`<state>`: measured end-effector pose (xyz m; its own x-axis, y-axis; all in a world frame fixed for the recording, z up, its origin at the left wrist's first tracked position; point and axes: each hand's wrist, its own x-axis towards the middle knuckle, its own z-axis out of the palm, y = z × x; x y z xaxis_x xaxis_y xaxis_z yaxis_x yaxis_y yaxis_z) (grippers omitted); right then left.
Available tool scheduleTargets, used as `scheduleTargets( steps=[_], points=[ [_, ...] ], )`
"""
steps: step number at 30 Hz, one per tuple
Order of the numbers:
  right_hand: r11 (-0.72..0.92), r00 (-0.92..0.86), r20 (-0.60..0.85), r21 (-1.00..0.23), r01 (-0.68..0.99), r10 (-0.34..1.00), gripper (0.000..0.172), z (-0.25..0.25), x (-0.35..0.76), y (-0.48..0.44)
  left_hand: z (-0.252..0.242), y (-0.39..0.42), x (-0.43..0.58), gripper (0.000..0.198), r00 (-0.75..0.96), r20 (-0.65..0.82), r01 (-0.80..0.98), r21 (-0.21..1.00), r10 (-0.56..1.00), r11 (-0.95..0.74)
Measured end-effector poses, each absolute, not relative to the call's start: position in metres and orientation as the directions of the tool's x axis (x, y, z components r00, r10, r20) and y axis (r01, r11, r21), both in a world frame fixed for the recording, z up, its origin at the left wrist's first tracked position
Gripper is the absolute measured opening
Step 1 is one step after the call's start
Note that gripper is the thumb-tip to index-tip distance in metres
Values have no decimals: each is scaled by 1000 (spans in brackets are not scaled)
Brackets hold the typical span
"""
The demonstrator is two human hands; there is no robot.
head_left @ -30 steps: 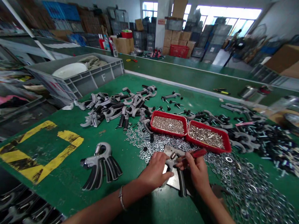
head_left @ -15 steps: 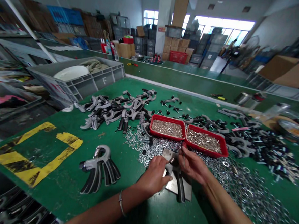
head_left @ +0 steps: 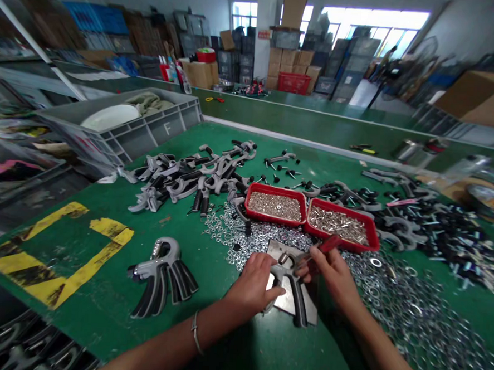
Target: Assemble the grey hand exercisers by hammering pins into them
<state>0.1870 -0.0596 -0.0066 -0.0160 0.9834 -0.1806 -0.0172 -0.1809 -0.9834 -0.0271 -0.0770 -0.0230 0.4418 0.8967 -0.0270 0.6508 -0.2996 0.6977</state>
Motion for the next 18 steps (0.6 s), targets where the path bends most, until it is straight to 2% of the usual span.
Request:
scheduleTargets(
  steps=[4,8,13,16,18],
  points=[
    [-78,53,-75,-996,43,996,27,-11,171,-75,-21,-75,-25,44,439,-27,660,688,898,-302],
    [-75,116,-70,-997,37,991,28,-19,165,-78,-21,-75,-25,43,433,-14,654,693,901,-303],
    [-64,108,-50,-990,129,993,28,-21,165,-77,-23,-77,-26,43,436,-5,649,695,900,-311],
    [-25,84,2,-947,321,996,24,-18,164,-81,-24,-77,-26,43,435,7,644,696,900,-317],
    [41,10,54,-849,527,998,23,-15,161,-82,-24,-77,-26,41,437,10,646,692,899,-322]
  ],
)
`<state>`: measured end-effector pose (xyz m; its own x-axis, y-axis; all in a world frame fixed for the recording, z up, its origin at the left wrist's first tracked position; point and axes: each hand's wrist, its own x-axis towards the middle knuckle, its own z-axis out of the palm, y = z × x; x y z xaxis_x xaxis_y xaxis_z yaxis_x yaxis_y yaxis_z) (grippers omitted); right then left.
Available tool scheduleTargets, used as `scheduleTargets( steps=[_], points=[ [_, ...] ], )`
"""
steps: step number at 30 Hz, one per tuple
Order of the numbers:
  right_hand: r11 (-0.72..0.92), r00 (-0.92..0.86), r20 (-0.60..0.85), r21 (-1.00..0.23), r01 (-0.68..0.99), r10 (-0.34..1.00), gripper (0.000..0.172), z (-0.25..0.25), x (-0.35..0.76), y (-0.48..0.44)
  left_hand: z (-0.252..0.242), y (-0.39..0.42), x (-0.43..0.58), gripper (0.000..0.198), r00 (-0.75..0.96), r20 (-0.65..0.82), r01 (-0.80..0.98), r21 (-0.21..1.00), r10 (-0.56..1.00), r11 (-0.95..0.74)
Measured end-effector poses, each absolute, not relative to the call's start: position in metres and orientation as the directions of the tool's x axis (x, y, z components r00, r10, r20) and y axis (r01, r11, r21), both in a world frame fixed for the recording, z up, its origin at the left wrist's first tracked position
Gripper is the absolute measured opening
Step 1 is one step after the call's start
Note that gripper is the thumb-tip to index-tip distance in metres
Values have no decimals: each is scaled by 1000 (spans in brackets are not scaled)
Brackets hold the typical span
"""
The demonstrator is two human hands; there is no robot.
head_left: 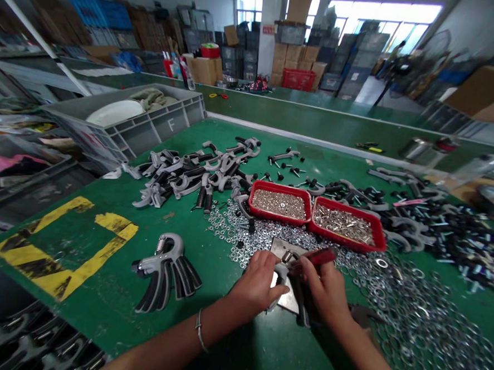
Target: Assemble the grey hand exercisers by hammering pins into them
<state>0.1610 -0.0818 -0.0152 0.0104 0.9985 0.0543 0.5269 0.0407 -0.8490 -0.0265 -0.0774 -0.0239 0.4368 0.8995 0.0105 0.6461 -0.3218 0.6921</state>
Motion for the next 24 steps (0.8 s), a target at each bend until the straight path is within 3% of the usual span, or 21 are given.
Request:
scheduleTargets(
  steps=[2,4,8,12,14,16,18,21,23,24],
  points=[
    [112,-76,82,-746,656,994,22,-10,156,-78,-23,-77,-26,38,441,10,651,685,898,-327],
    [112,-91,70,-771,626,993,21,-3,149,-70,-23,-77,-25,37,436,6,659,679,900,-324],
    [-86,-101,-108,-975,207,989,30,17,132,-54,-20,-78,-22,39,410,-14,687,663,912,-298],
    [-328,-246,-267,-908,-259,932,32,30,137,-51,-16,-79,-23,38,403,-23,699,653,915,-291],
    [-310,-168,-268,-890,-335,949,28,29,161,-53,-15,-79,-25,41,399,-31,690,668,917,-278],
    [-271,-46,-267,-946,-175,962,31,22,197,-56,-16,-78,-26,43,397,-22,671,689,917,-274],
    [-292,57,-286,-937,193,957,37,12,240,-60,-17,-74,-25,45,380,6,659,700,925,-275],
    [-249,160,-196,-636,730,968,43,4,292,-65,-19,-66,-20,38,334,25,682,683,942,-260],
    [-177,171,-54,-420,890,984,48,5,302,-70,-19,-58,-16,32,316,7,704,669,949,-239],
    [-134,151,17,-370,919,988,49,8,299,-74,-19,-55,-14,29,312,-9,711,665,950,-227]
  ],
)
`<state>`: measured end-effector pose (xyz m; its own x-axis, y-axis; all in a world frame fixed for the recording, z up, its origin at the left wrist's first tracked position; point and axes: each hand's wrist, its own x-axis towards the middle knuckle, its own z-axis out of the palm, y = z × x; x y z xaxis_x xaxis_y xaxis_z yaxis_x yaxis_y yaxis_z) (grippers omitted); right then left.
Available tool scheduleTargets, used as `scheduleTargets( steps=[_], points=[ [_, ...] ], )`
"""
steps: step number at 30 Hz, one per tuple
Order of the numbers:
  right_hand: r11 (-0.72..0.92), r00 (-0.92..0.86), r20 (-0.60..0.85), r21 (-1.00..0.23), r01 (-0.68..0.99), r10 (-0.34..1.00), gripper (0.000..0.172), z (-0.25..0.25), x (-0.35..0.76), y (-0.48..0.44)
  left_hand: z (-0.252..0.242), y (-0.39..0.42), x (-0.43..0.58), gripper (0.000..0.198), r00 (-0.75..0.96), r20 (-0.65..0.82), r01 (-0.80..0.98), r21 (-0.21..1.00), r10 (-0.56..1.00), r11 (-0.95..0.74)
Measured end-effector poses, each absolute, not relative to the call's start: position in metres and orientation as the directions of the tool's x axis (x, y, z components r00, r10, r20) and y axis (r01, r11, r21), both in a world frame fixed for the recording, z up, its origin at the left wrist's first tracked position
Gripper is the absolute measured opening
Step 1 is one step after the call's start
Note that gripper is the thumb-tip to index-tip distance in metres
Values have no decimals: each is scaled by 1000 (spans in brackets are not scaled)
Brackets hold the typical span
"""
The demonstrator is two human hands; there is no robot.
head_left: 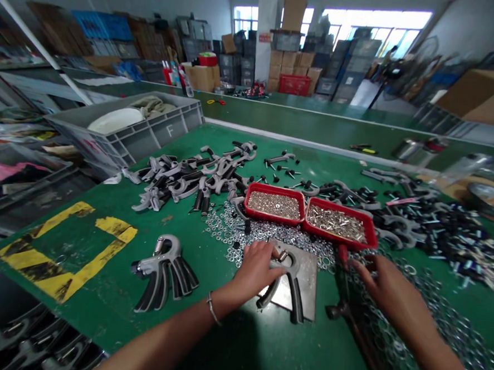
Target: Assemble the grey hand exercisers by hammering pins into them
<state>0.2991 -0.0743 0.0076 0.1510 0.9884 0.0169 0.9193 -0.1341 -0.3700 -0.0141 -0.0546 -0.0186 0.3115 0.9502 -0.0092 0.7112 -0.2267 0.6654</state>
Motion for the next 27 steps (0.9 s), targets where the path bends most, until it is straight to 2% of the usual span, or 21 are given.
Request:
scheduleTargets(
  steps=[2,5,7,10,13,15,17,20,23,27],
  points=[
    [24,21,107,-399,916,994,43,12,277,-84,-18,-47,-11,27,313,-50,721,663,948,-203],
    [355,-330,146,-532,769,933,28,11,224,-102,-17,-37,-9,26,317,-109,735,656,942,-172],
    [456,-432,181,-545,704,883,26,4,195,-111,-16,-33,-9,17,316,-140,750,642,938,-157],
    [449,-394,224,-550,704,892,25,-8,176,-118,-13,-35,-13,17,335,-91,771,598,938,-217],
    [421,-377,204,-590,689,903,25,-14,179,-118,-8,-45,-19,18,423,69,742,546,904,-389],
    [410,-376,190,-610,678,907,26,-13,182,-116,-5,-51,-22,19,526,110,713,484,843,-508],
    [399,-362,192,-621,675,912,27,-12,184,-115,-1,-53,-22,20,618,90,700,388,781,-599],
    [407,-339,233,-633,659,912,26,-12,183,-114,3,-50,-17,20,726,50,668,182,686,-721],
    [418,-322,269,-651,634,908,26,-15,183,-114,9,-43,-9,21,833,23,553,-3,553,-833],
    [394,-308,249,-659,641,918,26,-17,184,-114,19,-37,0,22,915,-6,402,-108,405,-909]
  ],
)
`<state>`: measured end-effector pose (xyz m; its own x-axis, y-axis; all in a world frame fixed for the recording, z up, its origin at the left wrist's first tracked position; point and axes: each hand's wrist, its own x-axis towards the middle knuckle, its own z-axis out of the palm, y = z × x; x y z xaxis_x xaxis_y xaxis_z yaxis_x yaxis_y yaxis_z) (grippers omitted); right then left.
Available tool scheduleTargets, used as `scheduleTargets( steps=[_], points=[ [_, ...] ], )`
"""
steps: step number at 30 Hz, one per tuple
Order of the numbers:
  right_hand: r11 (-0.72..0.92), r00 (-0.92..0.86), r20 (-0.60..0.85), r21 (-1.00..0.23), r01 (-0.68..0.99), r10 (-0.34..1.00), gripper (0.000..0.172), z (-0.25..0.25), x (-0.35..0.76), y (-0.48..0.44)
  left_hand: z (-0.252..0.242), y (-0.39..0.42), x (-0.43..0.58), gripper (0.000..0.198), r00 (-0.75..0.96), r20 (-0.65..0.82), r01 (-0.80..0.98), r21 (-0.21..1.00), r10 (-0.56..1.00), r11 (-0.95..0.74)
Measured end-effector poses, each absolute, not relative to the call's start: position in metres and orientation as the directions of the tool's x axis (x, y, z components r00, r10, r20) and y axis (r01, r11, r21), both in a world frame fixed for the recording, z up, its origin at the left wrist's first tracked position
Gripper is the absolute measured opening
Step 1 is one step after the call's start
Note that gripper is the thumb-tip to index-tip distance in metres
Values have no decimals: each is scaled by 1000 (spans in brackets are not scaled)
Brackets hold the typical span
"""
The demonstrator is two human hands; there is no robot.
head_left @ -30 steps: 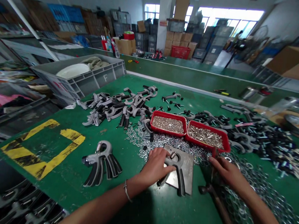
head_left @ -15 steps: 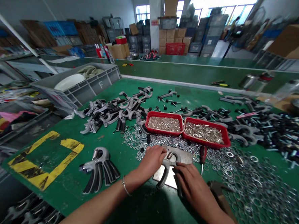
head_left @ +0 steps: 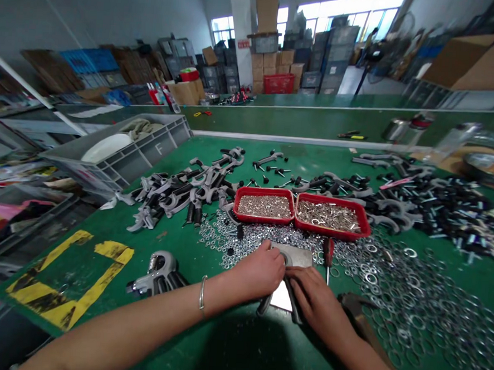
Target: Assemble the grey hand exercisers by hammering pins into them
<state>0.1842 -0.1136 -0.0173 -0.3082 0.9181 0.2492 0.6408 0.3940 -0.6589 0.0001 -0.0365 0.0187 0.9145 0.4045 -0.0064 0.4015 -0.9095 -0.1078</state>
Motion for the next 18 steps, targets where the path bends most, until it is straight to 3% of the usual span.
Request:
scheduleTargets(
  steps=[6,10,14,16,18],
  points=[
    [444,-364,260,-621,646,894,30,-15,182,-115,13,-28,7,17,933,0,359,-41,359,-932],
    [438,-369,245,-624,648,896,29,-16,183,-118,11,-16,7,13,839,-19,544,43,544,-838],
    [365,-291,230,-700,614,929,24,-17,196,-112,36,24,-12,21,652,151,731,132,743,-669],
    [344,-225,262,-668,660,939,21,-14,206,-98,49,55,-25,26,541,168,818,121,824,-562],
    [351,-203,309,-568,744,929,19,-6,212,-74,54,85,-34,23,504,88,859,53,859,-510]
  ],
)
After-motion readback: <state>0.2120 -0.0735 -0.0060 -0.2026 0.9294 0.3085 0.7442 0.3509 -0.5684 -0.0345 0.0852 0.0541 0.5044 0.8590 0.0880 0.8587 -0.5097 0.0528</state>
